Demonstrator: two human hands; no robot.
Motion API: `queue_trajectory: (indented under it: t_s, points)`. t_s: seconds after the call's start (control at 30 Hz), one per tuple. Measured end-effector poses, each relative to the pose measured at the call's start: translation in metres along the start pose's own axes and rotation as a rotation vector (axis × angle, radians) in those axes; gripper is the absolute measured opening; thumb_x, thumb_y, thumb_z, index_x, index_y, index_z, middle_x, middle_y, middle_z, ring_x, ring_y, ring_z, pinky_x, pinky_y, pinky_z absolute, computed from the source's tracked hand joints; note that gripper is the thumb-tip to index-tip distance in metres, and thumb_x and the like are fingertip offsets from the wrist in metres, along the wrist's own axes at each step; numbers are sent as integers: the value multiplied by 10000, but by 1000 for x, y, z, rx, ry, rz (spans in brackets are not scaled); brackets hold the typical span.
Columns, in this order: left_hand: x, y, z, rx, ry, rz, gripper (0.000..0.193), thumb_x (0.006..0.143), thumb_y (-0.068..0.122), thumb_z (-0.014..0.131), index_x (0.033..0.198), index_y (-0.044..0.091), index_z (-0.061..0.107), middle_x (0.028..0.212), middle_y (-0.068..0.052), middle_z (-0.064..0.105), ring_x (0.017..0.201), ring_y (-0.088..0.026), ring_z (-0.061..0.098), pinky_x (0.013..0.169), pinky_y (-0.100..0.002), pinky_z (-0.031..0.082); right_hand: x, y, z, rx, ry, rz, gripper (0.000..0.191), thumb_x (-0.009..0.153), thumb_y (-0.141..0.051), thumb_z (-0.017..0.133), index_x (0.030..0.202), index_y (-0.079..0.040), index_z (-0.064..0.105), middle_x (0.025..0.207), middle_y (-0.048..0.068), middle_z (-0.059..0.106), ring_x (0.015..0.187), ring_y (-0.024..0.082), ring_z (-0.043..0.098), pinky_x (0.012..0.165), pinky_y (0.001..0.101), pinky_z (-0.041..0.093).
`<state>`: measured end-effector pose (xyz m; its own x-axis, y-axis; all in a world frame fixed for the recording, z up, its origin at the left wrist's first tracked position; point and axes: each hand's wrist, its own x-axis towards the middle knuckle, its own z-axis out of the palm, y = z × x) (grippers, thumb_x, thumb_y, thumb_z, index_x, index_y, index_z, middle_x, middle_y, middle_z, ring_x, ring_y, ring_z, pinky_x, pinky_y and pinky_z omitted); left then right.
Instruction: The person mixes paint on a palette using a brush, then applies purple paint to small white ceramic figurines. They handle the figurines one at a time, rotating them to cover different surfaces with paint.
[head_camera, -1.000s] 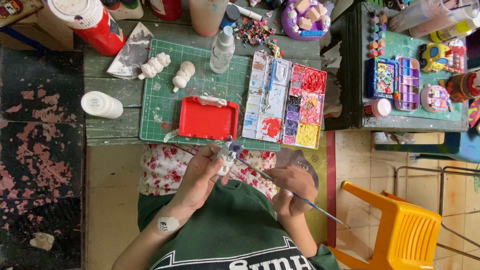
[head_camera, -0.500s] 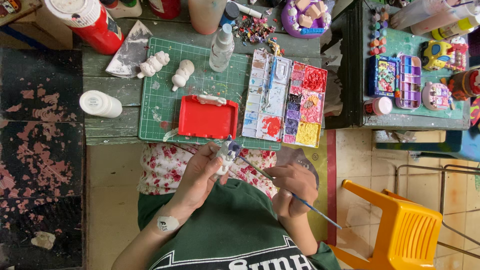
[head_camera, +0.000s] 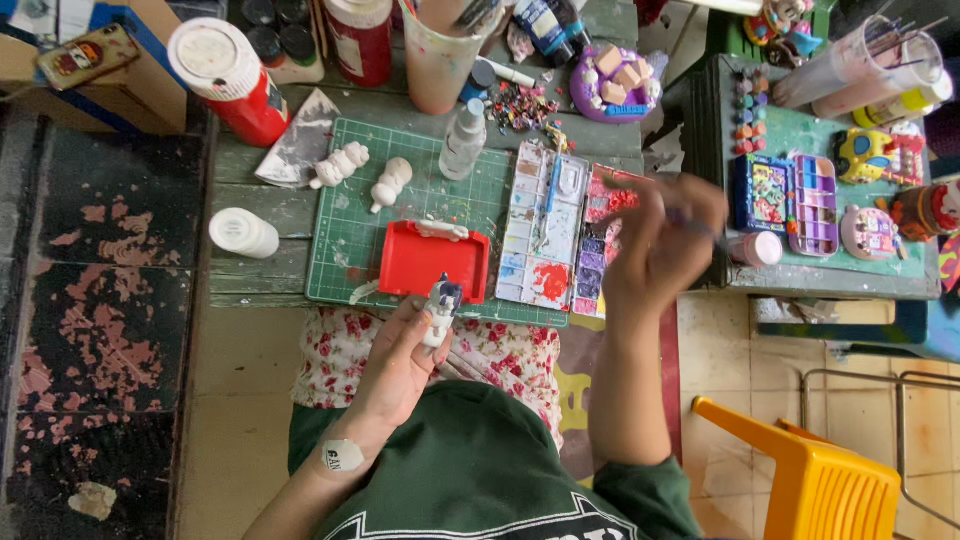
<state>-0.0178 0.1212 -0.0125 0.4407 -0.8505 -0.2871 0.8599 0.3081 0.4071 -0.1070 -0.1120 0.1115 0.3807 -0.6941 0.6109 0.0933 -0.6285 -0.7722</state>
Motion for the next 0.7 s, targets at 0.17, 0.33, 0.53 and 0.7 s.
queue_trajectory:
  t_s: [0.17, 0.33, 0.53, 0.7]
  points:
    - [-6, 11, -5, 21, -8, 114, 230, 1048, 160, 556, 1233, 25, 565, 1028, -39, 620, 812, -137, 543, 720, -295, 452, 136, 22, 105, -302, -138, -213, 193, 1006, -95, 795, 1073, -38, 624, 886, 48, 761, 565, 149, 619, 503, 310, 441]
    - [-10, 22, -11, 40, 1, 129, 228, 1050, 158, 547, 1228, 16, 562, 1023, -45, 614, 813, -141, 537, 695, -295, 437, 155, 12, 165, -789, -315, -356, 339, 695, -386, 904, 764, -106, 724, 735, 97, 708, 673, 324, 684, 559, 437, 508]
    - [-12, 25, -13, 74, 16, 103, 241, 1029, 180, 551, 1209, 21, 573, 1024, -40, 620, 786, -135, 516, 687, -288, 429, 141, 21, 113, -472, -184, -146, 193, 920, -248, 844, 951, -86, 742, 739, 30, 735, 607, 158, 650, 564, 304, 482]
    - [-6, 17, -10, 66, -86, 48, 227, 1065, 191, 573, 1203, 12, 577, 999, -56, 620, 794, -131, 523, 702, -283, 433, 19, 28, -11, -112, 66, 61, 58, 1111, -44, 591, 1125, 3, 560, 1000, 71, 677, 833, 67, 668, 667, 238, 587]
